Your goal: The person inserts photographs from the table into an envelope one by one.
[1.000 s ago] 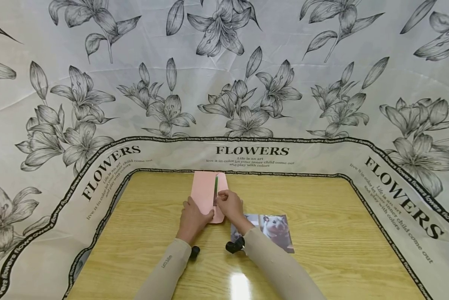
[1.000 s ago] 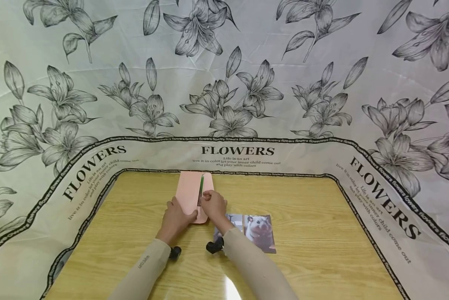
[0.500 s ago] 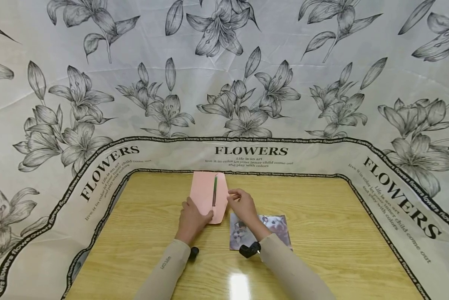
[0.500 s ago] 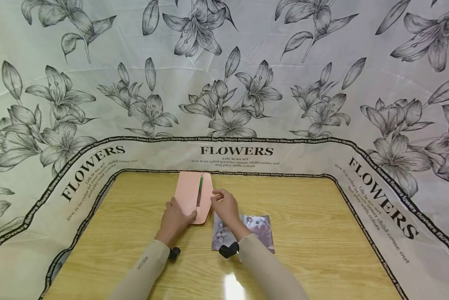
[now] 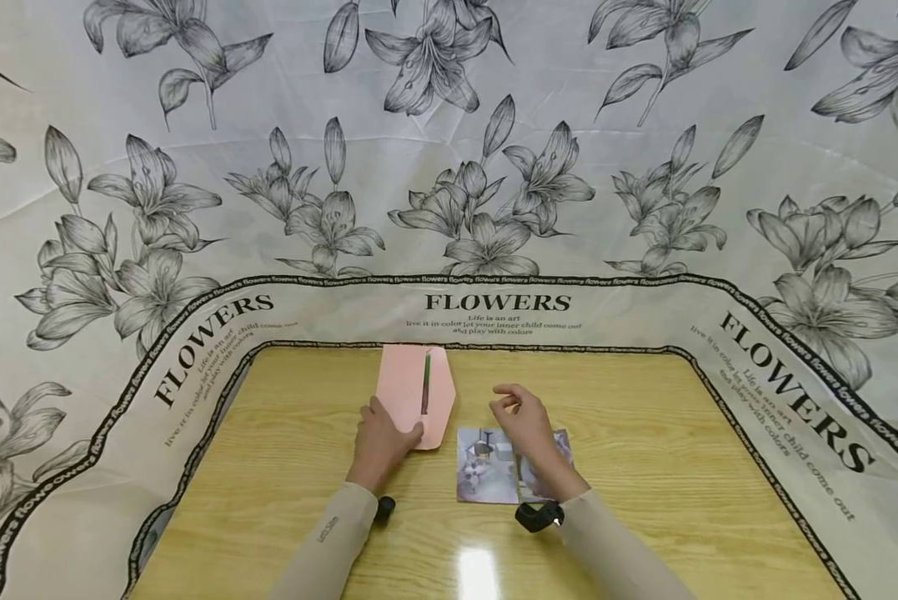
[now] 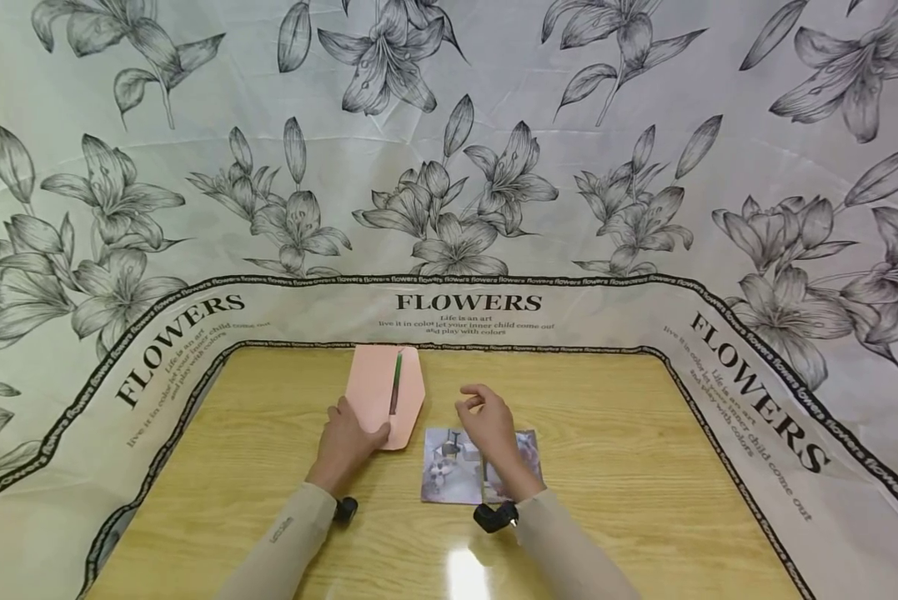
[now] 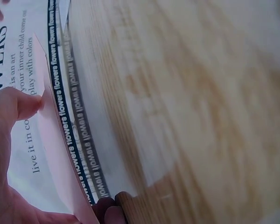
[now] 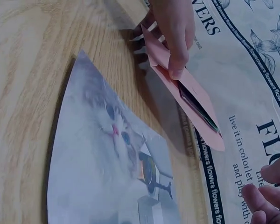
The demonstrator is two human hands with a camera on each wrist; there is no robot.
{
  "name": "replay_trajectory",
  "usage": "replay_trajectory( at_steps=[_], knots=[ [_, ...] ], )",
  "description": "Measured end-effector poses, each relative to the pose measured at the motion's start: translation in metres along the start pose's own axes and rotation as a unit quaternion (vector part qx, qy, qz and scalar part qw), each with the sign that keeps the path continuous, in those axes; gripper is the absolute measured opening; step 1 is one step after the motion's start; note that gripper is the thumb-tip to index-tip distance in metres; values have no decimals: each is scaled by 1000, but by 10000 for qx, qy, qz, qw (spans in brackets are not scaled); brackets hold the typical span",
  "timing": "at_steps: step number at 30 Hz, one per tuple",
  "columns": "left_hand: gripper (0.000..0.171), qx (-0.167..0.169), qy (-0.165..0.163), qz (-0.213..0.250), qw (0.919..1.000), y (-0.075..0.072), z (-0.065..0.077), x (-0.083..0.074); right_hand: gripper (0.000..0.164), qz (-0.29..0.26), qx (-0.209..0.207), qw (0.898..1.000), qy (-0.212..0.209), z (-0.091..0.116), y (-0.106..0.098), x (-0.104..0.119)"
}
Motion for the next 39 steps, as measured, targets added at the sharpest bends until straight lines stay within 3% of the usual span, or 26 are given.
replay_trajectory(
  at_steps=[12,25,33,39],
  knots=[
    [105,-7,41,13,10000,-1,2,-3,39,359,-160,9987,338,35,-44,-32],
    [104,24,83,-17,10000,2,0,-1,60,832,-133,9948,570,63,-62,-63],
    [106,78,64,-41,9999,1,-1,-3,82,1873,-228,9793,729,81,-71,-72],
    [107,98,19,-35,9999,0,1,-1,88,2188,-18,9716,903,90,-73,-81]
  ],
)
Point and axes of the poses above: each hand's wrist, its own z-axis away from the middle knuckle, its own y-axis out of the palm, x = y × z, the point moved 9 cm from there along -z, towards the middle knuckle, and after that the axes turned 4 degrees about x, right-handed, at the moved point
